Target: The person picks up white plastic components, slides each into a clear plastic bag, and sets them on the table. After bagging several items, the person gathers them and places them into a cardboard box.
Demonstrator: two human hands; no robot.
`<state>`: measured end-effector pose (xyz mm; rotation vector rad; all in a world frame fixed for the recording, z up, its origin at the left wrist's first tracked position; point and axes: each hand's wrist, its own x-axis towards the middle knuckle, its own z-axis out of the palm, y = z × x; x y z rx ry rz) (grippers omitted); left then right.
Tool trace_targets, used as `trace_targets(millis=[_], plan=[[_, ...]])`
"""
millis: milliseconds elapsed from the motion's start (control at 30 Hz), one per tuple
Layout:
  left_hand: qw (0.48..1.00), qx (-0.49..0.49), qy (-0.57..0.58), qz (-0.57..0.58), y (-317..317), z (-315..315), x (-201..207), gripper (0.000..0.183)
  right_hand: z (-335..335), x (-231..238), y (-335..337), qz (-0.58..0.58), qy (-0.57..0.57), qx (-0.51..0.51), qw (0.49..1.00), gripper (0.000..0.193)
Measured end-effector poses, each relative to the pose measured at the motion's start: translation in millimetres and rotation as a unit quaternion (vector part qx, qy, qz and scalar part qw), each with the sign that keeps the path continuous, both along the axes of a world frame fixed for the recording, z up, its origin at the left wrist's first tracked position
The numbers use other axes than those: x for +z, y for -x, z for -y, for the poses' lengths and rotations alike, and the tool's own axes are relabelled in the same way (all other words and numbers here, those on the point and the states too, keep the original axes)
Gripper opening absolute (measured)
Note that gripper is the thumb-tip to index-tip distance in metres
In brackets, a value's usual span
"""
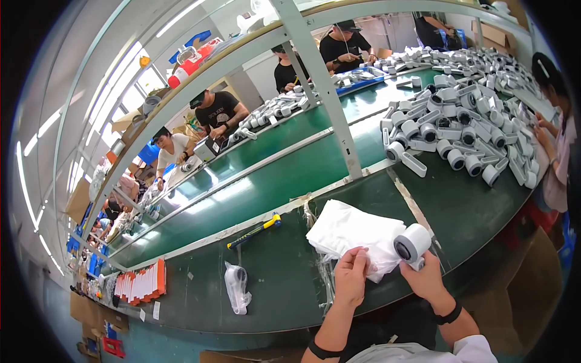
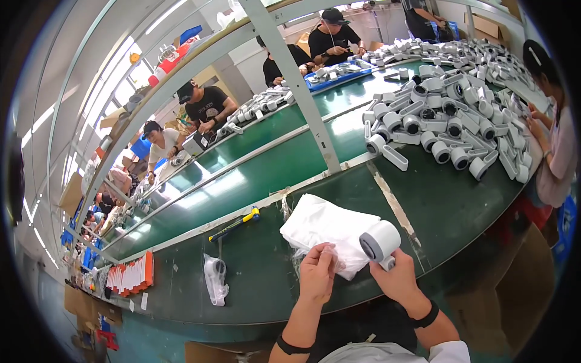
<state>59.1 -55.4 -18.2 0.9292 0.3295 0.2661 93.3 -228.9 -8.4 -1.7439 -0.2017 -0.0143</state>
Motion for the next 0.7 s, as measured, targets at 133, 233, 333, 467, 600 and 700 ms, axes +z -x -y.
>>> trace_targets(millis=[133,233,333,467,600,700], plan=[[0.997,-0.018,-0.078,0.001,-6,5,8,0.016,40,30,10,-0.019,-0.028,0.105,0.994,0.033],[0.990,-0.058,-0.126,0.014,-9,4,5,0.016,60,42,2,-0.106,-0.020,0.278,0.955,0.063],[0.980,-0.117,-0.161,-0.006,-5,3,5,0.016,56,51,-6,-0.176,0.109,0.410,0.888,0.112],[0.968,-0.187,-0.168,-0.014,-5,1,10,0.016,44,40,-16,-0.211,0.142,0.422,0.870,0.097],[0.954,-0.165,-0.249,0.002,1,-6,4,0.015,37,24,-23,-0.200,0.122,0.426,0.874,0.062],[0.966,-0.122,-0.229,-0.002,10,-4,18,0.014,27,37,-15,-0.191,0.166,0.319,0.914,0.063]])
